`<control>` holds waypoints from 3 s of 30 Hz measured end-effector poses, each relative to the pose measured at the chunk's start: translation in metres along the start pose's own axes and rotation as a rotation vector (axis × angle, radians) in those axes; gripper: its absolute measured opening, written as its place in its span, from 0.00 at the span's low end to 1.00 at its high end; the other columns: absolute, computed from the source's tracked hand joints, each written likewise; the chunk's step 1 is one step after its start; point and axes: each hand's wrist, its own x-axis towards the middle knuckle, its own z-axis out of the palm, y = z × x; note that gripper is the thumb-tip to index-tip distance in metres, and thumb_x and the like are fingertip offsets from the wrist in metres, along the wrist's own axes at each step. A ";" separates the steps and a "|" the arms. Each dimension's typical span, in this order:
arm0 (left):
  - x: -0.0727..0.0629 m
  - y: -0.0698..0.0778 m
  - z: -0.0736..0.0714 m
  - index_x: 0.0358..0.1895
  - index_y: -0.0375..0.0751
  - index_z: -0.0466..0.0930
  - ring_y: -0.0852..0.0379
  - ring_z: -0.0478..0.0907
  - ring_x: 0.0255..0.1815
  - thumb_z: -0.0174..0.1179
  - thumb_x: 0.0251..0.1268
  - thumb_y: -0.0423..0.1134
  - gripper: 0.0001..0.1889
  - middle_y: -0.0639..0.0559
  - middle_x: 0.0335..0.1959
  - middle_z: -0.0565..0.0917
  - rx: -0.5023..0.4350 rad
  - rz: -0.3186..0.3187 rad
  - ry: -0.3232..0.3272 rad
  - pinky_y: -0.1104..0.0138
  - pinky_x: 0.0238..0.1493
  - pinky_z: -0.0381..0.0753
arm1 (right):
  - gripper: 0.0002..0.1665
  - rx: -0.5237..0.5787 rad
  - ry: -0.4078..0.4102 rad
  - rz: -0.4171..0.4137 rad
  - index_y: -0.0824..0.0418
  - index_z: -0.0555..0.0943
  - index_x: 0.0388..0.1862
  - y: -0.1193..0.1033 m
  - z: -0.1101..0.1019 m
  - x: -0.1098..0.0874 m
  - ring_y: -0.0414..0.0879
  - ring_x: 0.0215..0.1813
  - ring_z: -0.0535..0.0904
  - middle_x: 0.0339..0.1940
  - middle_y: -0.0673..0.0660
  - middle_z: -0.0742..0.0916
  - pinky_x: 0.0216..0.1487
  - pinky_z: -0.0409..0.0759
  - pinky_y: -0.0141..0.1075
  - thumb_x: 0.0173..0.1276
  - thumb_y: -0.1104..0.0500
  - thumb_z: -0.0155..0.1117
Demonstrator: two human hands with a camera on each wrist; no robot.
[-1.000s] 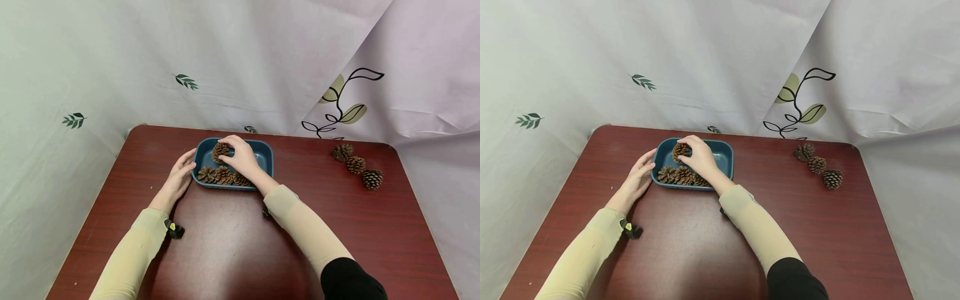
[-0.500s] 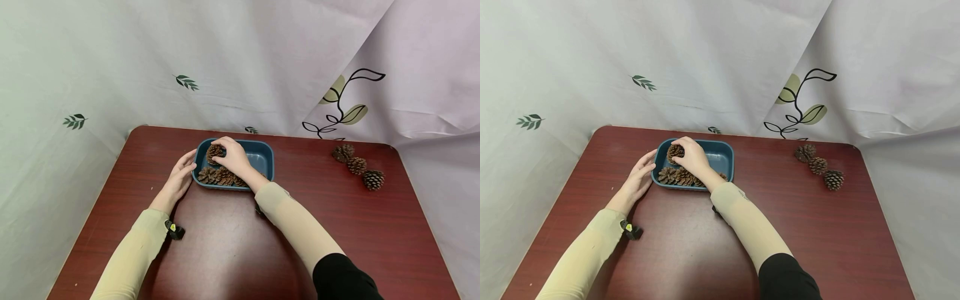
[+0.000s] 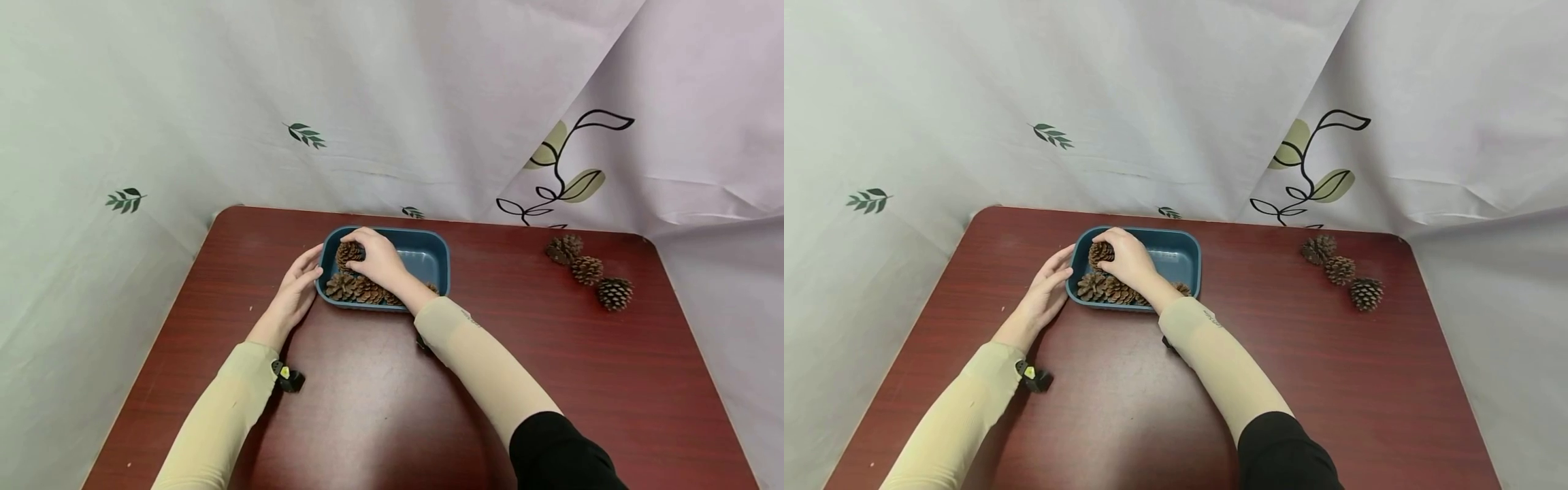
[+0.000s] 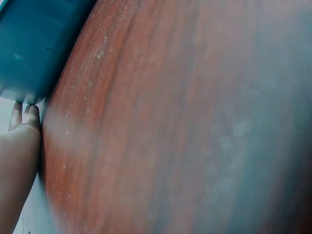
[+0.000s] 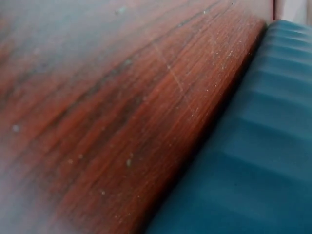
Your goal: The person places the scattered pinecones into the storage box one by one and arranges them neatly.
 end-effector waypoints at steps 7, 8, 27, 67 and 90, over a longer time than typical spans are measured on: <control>0.000 0.000 0.001 0.83 0.47 0.60 0.64 0.72 0.70 0.46 0.85 0.31 0.28 0.63 0.71 0.72 0.001 0.009 0.001 0.68 0.67 0.72 | 0.29 0.008 -0.019 -0.010 0.55 0.82 0.69 -0.001 0.000 0.000 0.51 0.67 0.82 0.68 0.55 0.84 0.66 0.82 0.45 0.71 0.57 0.77; 0.000 0.001 0.001 0.83 0.47 0.61 0.64 0.72 0.70 0.46 0.85 0.30 0.28 0.63 0.71 0.72 0.001 0.010 0.001 0.68 0.67 0.72 | 0.29 0.011 -0.021 -0.012 0.56 0.82 0.69 -0.001 0.000 0.000 0.51 0.66 0.82 0.68 0.55 0.84 0.66 0.82 0.44 0.71 0.57 0.77; -0.001 0.001 0.002 0.83 0.47 0.61 0.64 0.73 0.69 0.46 0.85 0.30 0.28 0.63 0.70 0.74 -0.006 0.016 0.004 0.69 0.65 0.73 | 0.30 0.003 -0.049 0.003 0.55 0.79 0.73 -0.004 -0.005 -0.002 0.51 0.72 0.79 0.72 0.55 0.82 0.71 0.79 0.46 0.74 0.55 0.74; -0.002 0.000 0.002 0.84 0.48 0.60 0.66 0.70 0.72 0.47 0.86 0.31 0.28 0.64 0.72 0.71 0.012 0.026 -0.010 0.72 0.67 0.73 | 0.23 0.175 0.279 -0.076 0.59 0.85 0.65 0.023 -0.089 -0.067 0.53 0.69 0.81 0.64 0.58 0.87 0.71 0.80 0.46 0.72 0.63 0.74; -0.001 0.000 0.002 0.85 0.46 0.57 0.65 0.72 0.70 0.46 0.86 0.31 0.29 0.64 0.71 0.72 0.007 0.012 0.001 0.71 0.65 0.74 | 0.21 0.303 0.566 -0.004 0.63 0.88 0.60 0.073 -0.114 -0.129 0.49 0.59 0.88 0.58 0.61 0.90 0.64 0.83 0.51 0.68 0.70 0.75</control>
